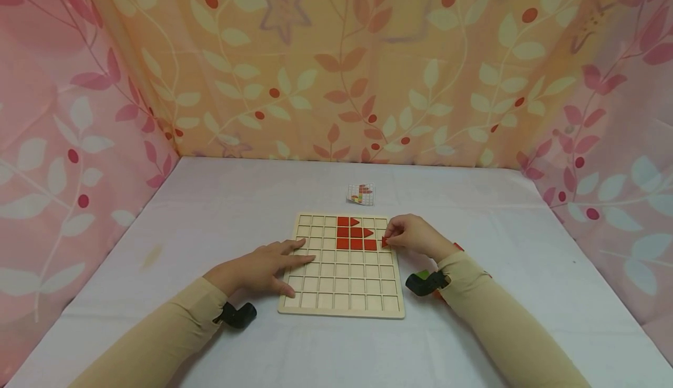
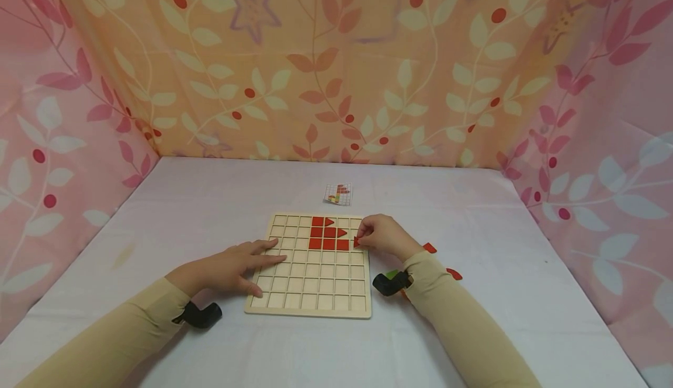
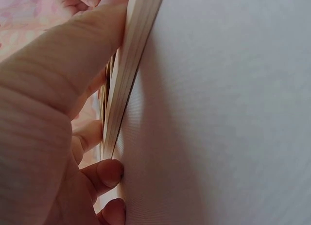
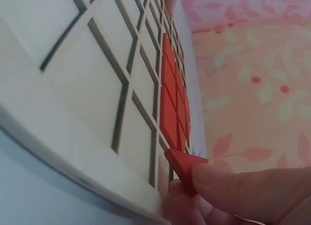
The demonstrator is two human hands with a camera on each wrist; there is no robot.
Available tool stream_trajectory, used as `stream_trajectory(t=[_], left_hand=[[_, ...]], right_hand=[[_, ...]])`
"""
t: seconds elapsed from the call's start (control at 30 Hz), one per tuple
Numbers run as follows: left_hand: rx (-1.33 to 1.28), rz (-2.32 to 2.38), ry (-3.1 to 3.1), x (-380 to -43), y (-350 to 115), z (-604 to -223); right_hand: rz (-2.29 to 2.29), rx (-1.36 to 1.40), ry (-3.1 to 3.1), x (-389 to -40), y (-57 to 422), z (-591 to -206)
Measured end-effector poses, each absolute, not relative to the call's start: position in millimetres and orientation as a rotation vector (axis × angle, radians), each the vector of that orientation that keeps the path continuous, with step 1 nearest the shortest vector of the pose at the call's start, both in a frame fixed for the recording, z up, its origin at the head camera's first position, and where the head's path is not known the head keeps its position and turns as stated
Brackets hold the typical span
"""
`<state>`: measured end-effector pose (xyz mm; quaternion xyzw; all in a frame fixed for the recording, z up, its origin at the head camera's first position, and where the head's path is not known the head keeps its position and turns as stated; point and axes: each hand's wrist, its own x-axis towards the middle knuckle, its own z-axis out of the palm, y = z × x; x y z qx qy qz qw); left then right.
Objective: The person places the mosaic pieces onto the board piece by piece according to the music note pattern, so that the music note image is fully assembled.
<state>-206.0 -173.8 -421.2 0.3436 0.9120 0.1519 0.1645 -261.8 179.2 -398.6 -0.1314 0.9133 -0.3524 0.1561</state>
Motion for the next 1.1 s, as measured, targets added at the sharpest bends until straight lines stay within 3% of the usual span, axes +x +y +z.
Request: stream_trajectory(t=[0.77, 1.1], left_hand=[[0.978, 0.417, 2.598, -206, -174, -421], [0.98, 0.419, 2.598, -207, -174, -422]], right_hand=[[-0.793, -0.467, 2.699, -262, 167, -401], [-0.812, -0.508, 2.723, -261, 193, -385]])
